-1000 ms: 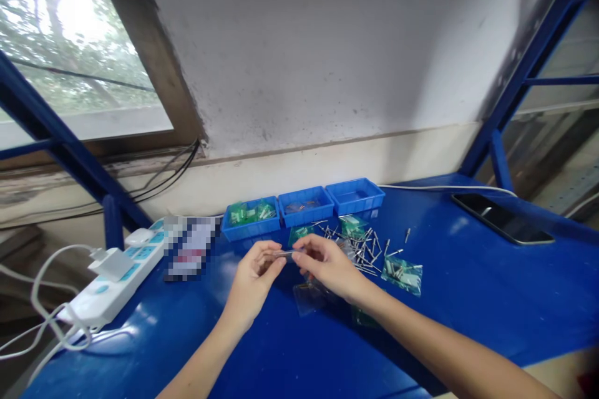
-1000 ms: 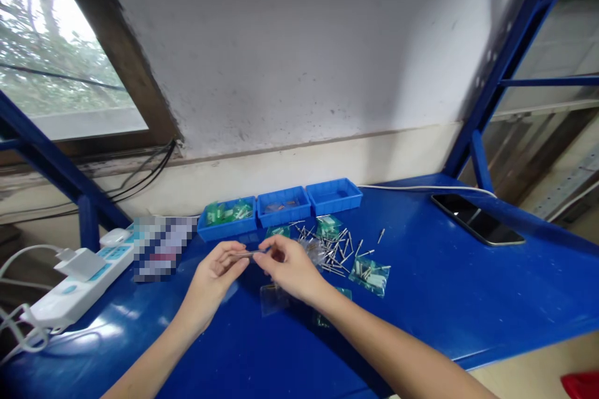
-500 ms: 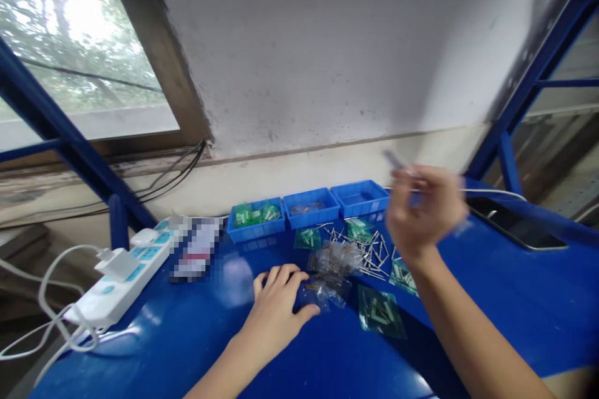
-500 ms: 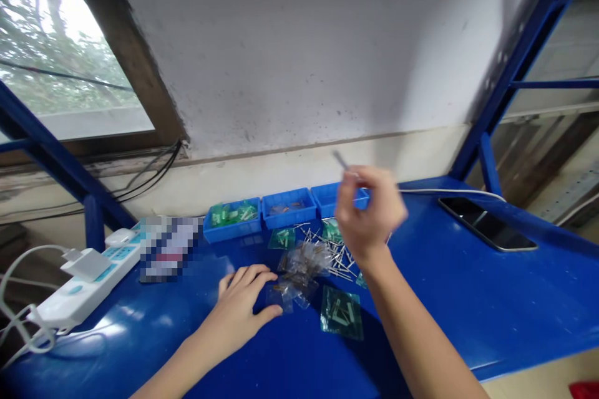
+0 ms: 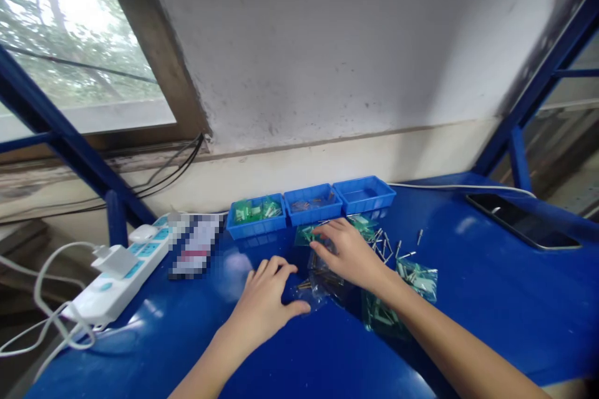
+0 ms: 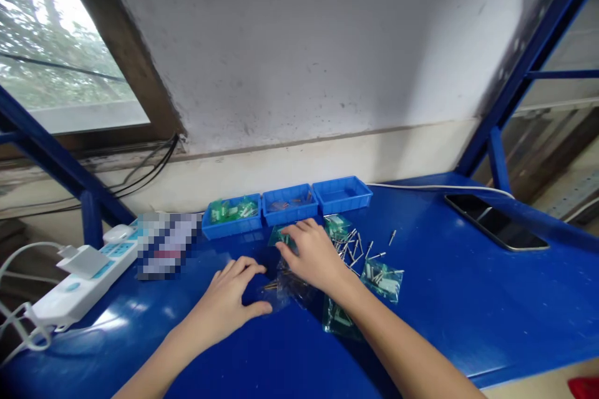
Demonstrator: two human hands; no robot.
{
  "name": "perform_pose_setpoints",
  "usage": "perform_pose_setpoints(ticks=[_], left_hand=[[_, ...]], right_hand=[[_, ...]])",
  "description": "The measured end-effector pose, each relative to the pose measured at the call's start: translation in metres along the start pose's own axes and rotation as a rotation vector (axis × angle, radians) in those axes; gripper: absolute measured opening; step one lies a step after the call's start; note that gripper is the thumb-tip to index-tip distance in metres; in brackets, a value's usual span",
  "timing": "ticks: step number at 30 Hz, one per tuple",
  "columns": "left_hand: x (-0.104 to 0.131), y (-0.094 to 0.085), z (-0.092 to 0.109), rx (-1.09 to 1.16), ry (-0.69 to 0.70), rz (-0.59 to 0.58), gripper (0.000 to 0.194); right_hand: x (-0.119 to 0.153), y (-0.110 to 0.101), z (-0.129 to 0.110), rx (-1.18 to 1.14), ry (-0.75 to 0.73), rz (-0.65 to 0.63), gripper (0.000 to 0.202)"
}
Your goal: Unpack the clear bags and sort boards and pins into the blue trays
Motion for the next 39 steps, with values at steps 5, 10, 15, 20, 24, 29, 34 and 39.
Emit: perform_pose_setpoints(ticks=[5,10,15,20,24,29,34,39], left_hand=[[0.0,0.01,-0.004,-0.075,-0.05,-0.02,0.007],[-0.009,-0.005,-0.012,0.192,-0.01,0.1,0.016],[-0.003,-0.036,0.006,0.344,0.122,0.306,0.006],[0.011,-0.04,0.037,0.189,0.322,0.367,0.013],[0.006,-0.024,0.034,0.154,0.281,0.265,0.015],[-0.005,-0.015,0.006,0.359,0.045,0.165,0.025],[-0.005,-0.01,-0.023,0.869,-0.205,0.177,0.043],[-0.004,-0.024,-0.017,0.852,-0.12,0.278,0.022]], right_hand=[[0.006,0.017,-0.02,-0.023,-0.074,-0.1,0.023],[0.01,0.021,-0.028,-0.1,-0.079,-0.147,0.026],[0.011,0.033,-0.018,-0.416,0.135,-0.279,0.033],[0.014,0.05,-0.021,-1.024,0.337,-0.311,0.031],[0.014,0.047,-0.003,-1.031,0.449,-0.102,0.035],[0.013,0.009,0.001,-0.685,0.268,0.156,0.015],[0.022,-0.02,-0.045,-0.429,-0.162,0.288,0.015],[0.022,-0.006,-0.047,-0.331,-0.12,0.194,0.03]])
Point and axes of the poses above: each hand's wrist, its own x-axis away from the middle knuckle, its own y-axis out of the palm, z = x × y, the point moved 10 cm from there along -x, towards the middle knuckle, and after that the axes turned 12 degrees about x, right-handed, at the moved point
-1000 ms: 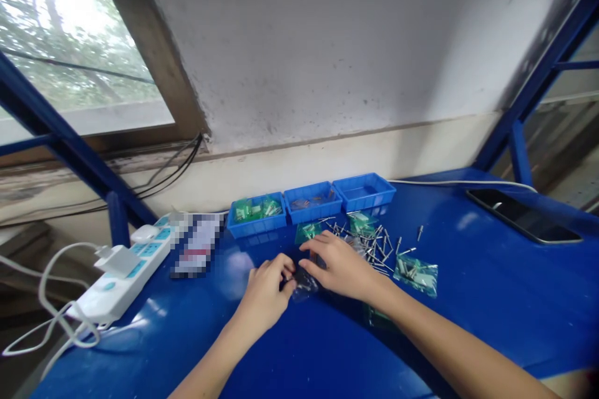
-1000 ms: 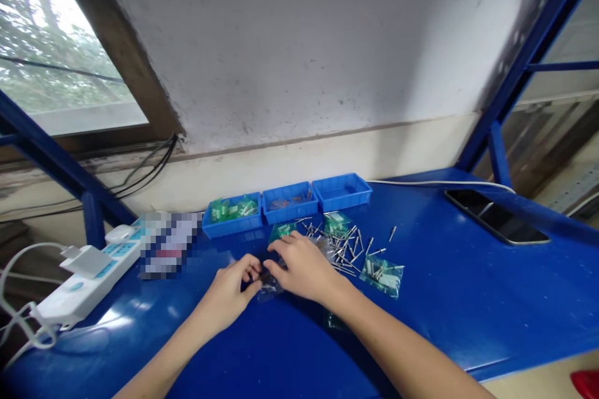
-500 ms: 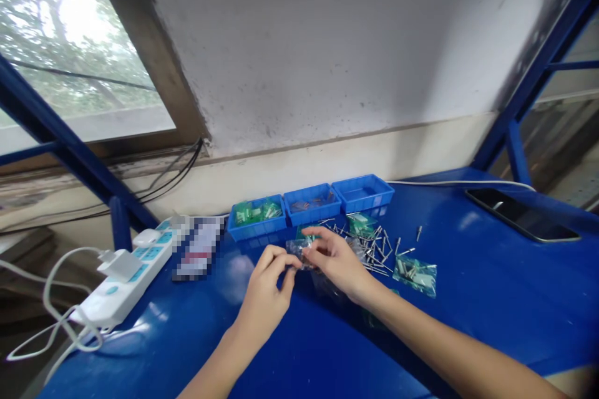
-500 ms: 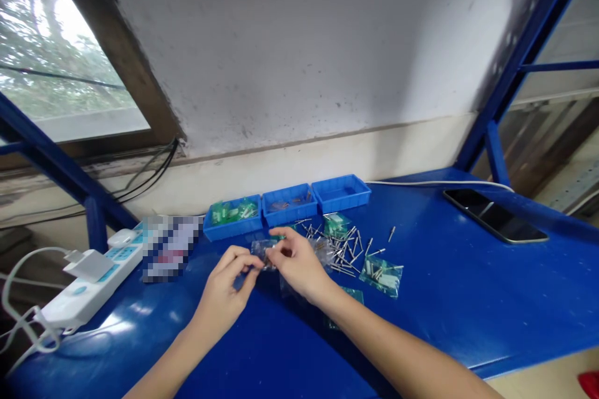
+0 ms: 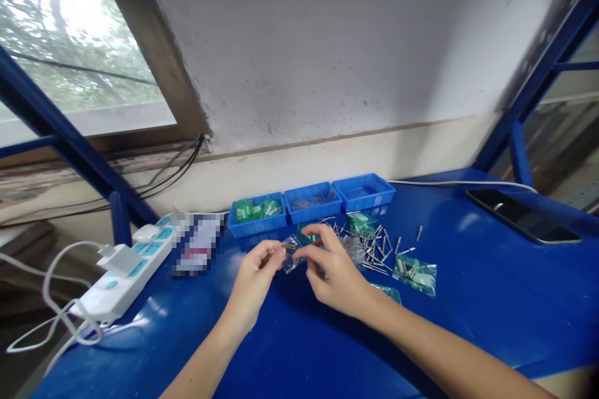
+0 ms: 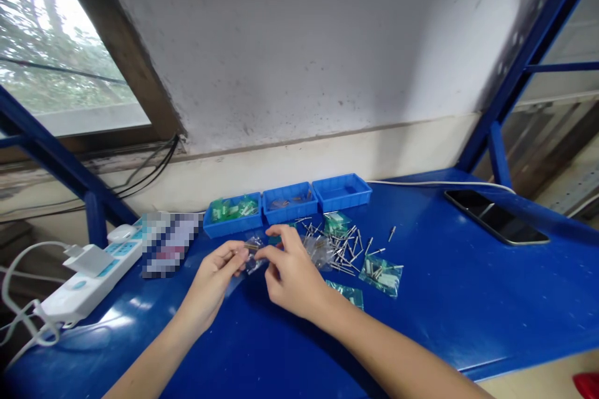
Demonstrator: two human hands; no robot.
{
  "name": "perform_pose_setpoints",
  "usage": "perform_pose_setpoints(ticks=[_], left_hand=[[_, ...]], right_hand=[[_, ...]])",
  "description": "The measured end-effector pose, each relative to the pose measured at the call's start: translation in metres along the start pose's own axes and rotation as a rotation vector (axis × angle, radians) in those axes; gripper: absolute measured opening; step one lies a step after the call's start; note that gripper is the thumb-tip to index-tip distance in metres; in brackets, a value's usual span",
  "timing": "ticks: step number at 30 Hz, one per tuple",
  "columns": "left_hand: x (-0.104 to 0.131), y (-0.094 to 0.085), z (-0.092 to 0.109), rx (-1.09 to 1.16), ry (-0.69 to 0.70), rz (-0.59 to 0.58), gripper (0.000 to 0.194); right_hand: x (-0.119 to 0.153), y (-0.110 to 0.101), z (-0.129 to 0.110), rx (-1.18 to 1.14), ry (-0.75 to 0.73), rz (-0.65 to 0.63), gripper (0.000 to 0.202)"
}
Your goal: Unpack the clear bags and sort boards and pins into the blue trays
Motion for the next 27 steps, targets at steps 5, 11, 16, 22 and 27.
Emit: perform_pose_setpoints(ticks=[5,11,16,22,27], left_hand=[[-0.001,-0.003,0.01,-0.097,0.152,0.02,0.011],[-0.001,-0.004,0.014,-0.24,0.264,0.0,0.013],[-0.002,-0.005,0.001,-0.163,0.066,0.013,0.016],[0.004,0.009,-0.02,0.223,-0.198,-0.013,0.042],[0.004,0.01,-0.005,0.164,-0.077,-0.017,0.024]], right_hand=[[-0.002,0.015,0.035,-0.176,0.312,-0.171,0.022],[0.004,0.032,0.051,-0.464,0.518,-0.215,0.027],[0.0,0.009,0.05,-0.312,0.431,-0.021,0.013],[-0.003,-0.014,0.022,-0.129,0.176,0.095,0.019],[0.0,-0.01,0.015,-0.172,0.15,0.051,0.024]])
Point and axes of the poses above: each hand's wrist, its own x-axis away from the middle knuckle, its own y-axis out of the palm, z = x × y, the point moved 10 cm from there along -x, towards the middle knuckle, and after that the axes turned 12 degrees about x, right-handed, at the moved point
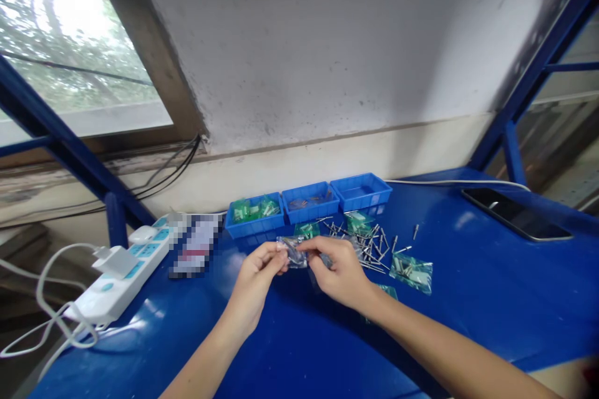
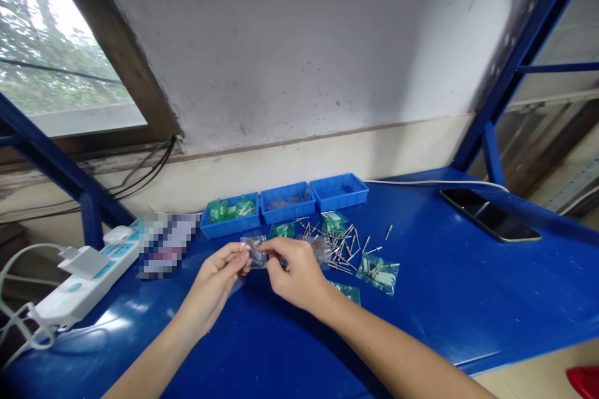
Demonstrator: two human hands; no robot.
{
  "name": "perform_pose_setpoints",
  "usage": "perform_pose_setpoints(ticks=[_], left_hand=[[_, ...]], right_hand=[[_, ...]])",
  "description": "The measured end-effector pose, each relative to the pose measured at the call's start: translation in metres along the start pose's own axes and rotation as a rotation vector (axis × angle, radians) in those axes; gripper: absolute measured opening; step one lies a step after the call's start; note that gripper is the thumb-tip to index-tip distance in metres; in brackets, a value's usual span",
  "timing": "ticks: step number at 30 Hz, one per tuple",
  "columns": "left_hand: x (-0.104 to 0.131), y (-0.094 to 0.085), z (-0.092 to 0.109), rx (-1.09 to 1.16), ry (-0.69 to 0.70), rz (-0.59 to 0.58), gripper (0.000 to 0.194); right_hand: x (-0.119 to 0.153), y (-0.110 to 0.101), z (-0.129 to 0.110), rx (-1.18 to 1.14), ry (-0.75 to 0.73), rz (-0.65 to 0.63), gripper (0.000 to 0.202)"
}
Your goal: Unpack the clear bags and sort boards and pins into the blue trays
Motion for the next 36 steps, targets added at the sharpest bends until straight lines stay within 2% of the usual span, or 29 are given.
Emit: perform_pose_setpoints(ticks=[4,7,10,14,17,19,21,24,26,28,31,34,36], left_hand=[[0.002,0.0,0.01,-0.07,0.081,0.013,0.021],[0.002,0.001,0.01,-0.114,0.086,0.012,0.019],[0.001,-0.001,0.006,-0.178,0.07,0.018,0.021],[0.0,0.0,0.002,-0.176,0.054,-0.003,0.023],[0.001,0.001,0.001,-0.124,0.041,0.0,0.026],[0.002,0.002,0.0,-0.118,0.036,-0.001,0.027],[0.003,0.004,0.001,-0.12,0.043,-0.015,0.027],[0.002,0.005,0.003,-0.122,0.053,-0.029,0.026],[0.001,0.002,0.003,-0.142,0.048,-0.01,0.025],[0.0,-0.001,0.004,-0.16,0.044,0.014,0.025],[0.0,-0.002,0.005,-0.143,0.049,0.02,0.024],[0.0,0.002,0.003,-0.105,0.034,-0.008,0.025],[0.001,0.003,-0.001,-0.085,0.009,-0.011,0.023]], right_hand=[[-0.001,0.011,0.018,-0.199,0.193,-0.082,0.029],[-0.002,0.019,0.021,-0.161,0.22,-0.143,0.021],[-0.001,0.019,0.013,0.017,0.127,-0.127,0.008],[0.003,0.012,-0.01,0.319,-0.098,-0.01,0.014],[0.005,0.01,-0.019,0.406,-0.168,0.015,0.016],[0.004,0.01,-0.015,0.339,-0.129,-0.011,0.015],[0.002,0.015,-0.003,0.166,-0.019,-0.078,0.013],[0.002,0.03,0.022,-0.2,0.227,-0.188,0.013],[0.004,0.037,0.037,-0.418,0.403,-0.196,0.019],[0.006,0.041,0.045,-0.558,0.52,-0.172,0.026],[0.006,0.045,0.043,-0.614,0.551,-0.198,0.034],[0.007,0.05,0.039,-0.573,0.511,-0.254,0.022],[0.007,0.048,0.041,-0.523,0.488,-0.241,0.016]])
Point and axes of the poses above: each hand's wrist, its own x-axis away from the middle knuckle, its own y-axis out of the palm, z = x × y, the point moved 10 cm from there along -x, towards the middle knuckle, and after that the axes turned 12 degrees about x, right-handed, at the moved point
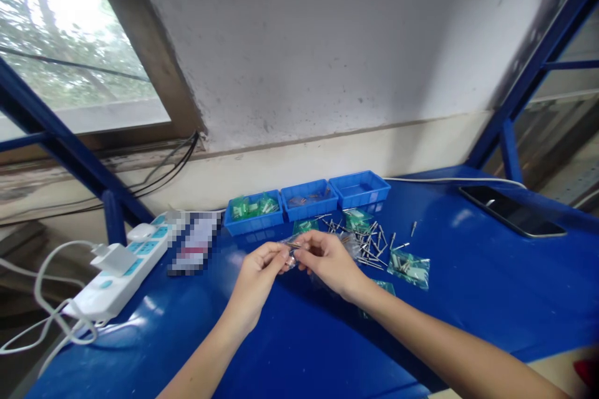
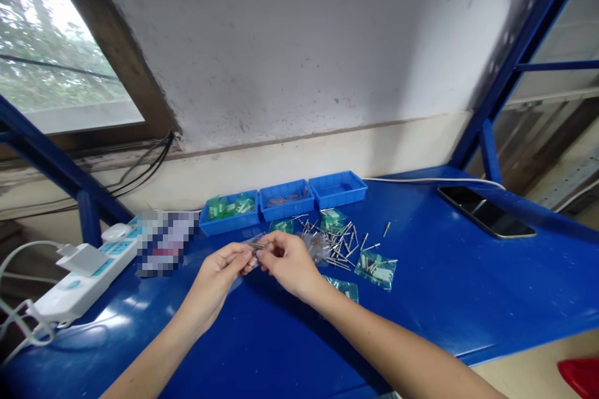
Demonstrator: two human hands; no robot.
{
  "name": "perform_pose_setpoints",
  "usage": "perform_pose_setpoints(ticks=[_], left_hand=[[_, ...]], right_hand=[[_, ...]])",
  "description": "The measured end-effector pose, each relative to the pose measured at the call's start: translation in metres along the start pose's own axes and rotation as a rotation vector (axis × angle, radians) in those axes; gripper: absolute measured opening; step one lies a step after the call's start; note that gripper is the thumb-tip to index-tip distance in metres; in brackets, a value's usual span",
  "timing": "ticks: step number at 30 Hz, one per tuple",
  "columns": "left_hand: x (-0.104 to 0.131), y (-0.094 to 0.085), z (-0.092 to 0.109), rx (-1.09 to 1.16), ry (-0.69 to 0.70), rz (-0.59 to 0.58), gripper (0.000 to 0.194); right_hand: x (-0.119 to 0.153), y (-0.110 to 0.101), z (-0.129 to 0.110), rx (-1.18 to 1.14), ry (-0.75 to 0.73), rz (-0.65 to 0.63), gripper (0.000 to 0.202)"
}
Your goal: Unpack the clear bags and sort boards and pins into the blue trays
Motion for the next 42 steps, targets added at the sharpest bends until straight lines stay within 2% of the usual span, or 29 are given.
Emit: perform_pose_setpoints(ticks=[5,12,15,20,23,28,31,34,37,40,42], left_hand=[[0.0,-0.004,-0.007,0.053,-0.056,0.046,0.019],[-0.001,-0.006,-0.011,0.212,-0.109,0.074,0.023],[-0.001,-0.004,-0.005,0.169,-0.102,0.039,0.022],[0.0,-0.002,0.003,0.075,-0.086,-0.018,0.017],[0.0,-0.002,0.001,0.173,-0.082,-0.027,0.017],[0.002,0.002,0.001,0.289,-0.067,-0.077,0.011],[0.004,0.007,0.007,0.249,-0.017,-0.128,0.013],[0.004,0.005,0.009,0.159,0.022,-0.108,0.013],[0.002,0.001,0.004,0.112,-0.009,-0.043,0.022],[0.0,-0.001,-0.004,0.107,-0.082,-0.016,0.025],[-0.002,-0.003,-0.01,0.158,-0.145,0.007,0.024]], right_hand=[[0.003,-0.008,-0.002,0.091,-0.026,0.077,0.019],[0.001,0.001,-0.001,-0.033,0.015,-0.028,0.03],[-0.001,0.002,-0.003,-0.05,0.023,-0.078,0.025],[-0.002,-0.002,-0.008,-0.045,0.017,-0.081,0.014],[0.0,0.003,-0.006,-0.165,0.063,-0.105,0.014],[0.005,0.011,0.007,-0.465,0.224,-0.12,0.009],[0.006,0.014,0.005,-0.508,0.196,-0.155,0.008],[0.003,0.004,0.002,-0.342,0.107,-0.07,0.014],[0.002,-0.006,-0.002,-0.107,0.001,0.042,0.026],[0.004,-0.009,-0.012,0.153,-0.136,0.086,0.017],[0.009,-0.011,-0.027,0.357,-0.281,0.128,0.011]])
Point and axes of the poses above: each hand's wrist, its own x-axis away from the middle knuckle, its own y-axis out of the palm, z = x × y, the point moved 10 cm from there along -x, towards the middle knuckle, and after that the axes turned 12 degrees about x, right-handed, at the moved point
